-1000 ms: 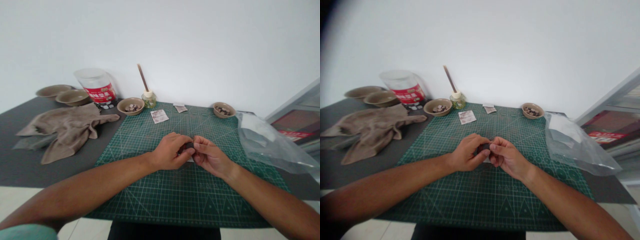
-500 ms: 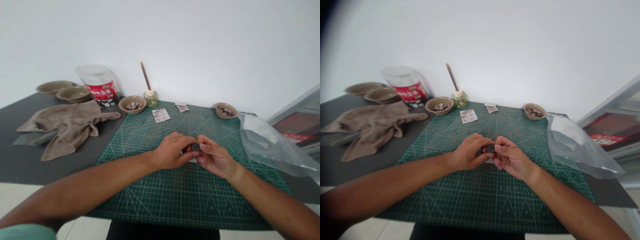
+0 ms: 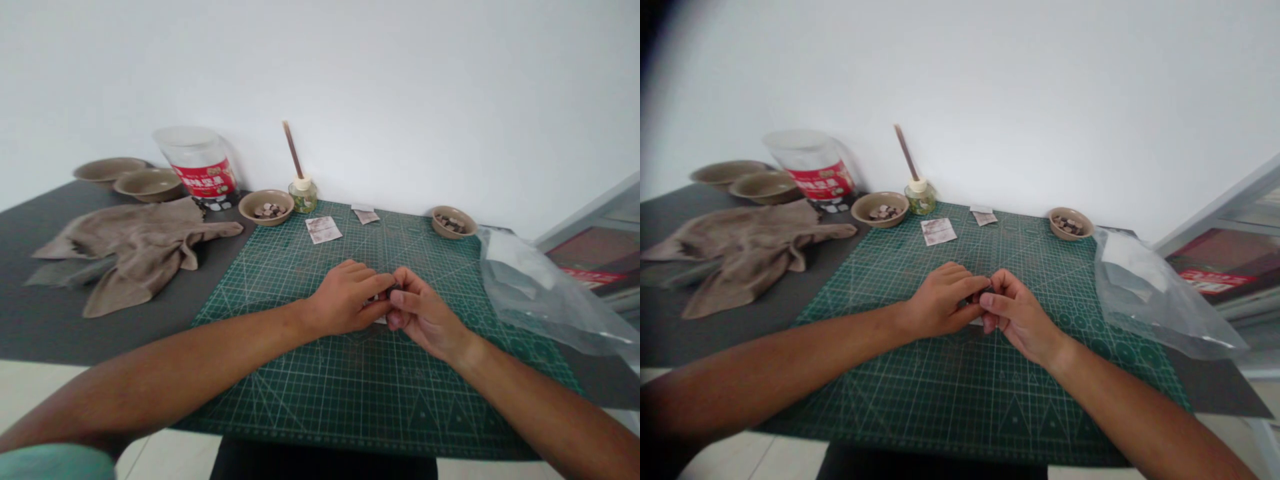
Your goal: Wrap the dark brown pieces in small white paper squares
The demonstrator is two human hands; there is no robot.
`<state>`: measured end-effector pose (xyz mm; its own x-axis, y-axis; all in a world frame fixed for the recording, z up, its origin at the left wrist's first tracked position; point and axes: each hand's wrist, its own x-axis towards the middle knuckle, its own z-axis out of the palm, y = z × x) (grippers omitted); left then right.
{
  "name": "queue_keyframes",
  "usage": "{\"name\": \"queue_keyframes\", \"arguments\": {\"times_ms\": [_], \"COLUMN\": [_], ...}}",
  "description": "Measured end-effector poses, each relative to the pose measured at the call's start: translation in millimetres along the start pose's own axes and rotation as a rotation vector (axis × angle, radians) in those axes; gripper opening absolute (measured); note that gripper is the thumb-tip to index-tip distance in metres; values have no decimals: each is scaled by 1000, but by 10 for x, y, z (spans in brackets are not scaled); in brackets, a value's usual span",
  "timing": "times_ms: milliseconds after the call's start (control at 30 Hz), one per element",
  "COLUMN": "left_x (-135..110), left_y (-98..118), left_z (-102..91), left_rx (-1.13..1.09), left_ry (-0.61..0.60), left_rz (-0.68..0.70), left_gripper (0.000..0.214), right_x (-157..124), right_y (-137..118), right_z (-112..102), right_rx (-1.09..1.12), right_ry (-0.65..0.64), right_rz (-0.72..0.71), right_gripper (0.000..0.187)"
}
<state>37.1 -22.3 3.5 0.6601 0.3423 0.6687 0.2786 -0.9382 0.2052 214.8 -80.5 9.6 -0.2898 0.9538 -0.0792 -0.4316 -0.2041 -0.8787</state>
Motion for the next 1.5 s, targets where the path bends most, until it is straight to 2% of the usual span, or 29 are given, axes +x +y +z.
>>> {"name": "queue_keyframes", "arguments": {"times_ms": [200,733,933,1233,1500], "left_x": [-1,-23,-22,-33,-17], "left_y": [4,-12,-11,-20,-7], "left_z": [40,15,2,2,-13], "left_rx": [47,-55,-39,-61,-81], "left_ry": [-6,-4,22,-14,57], "left_rz": [-34,-80,-59,-75,-18], "left_gripper": [30,30,30,33,33], "right_x": [2,-10,-16,-11,-20], "right_y": [22,-48,-70,-66,-44], "right_z": [13,-48,-34,-33,-77], "right_rx": [-35,43,70,51,71], "right_ry": [59,-19,-9,-10,-12], "right_rz": [-12,9,20,22,32], "right_gripper": [31,16,19,25,22]}}
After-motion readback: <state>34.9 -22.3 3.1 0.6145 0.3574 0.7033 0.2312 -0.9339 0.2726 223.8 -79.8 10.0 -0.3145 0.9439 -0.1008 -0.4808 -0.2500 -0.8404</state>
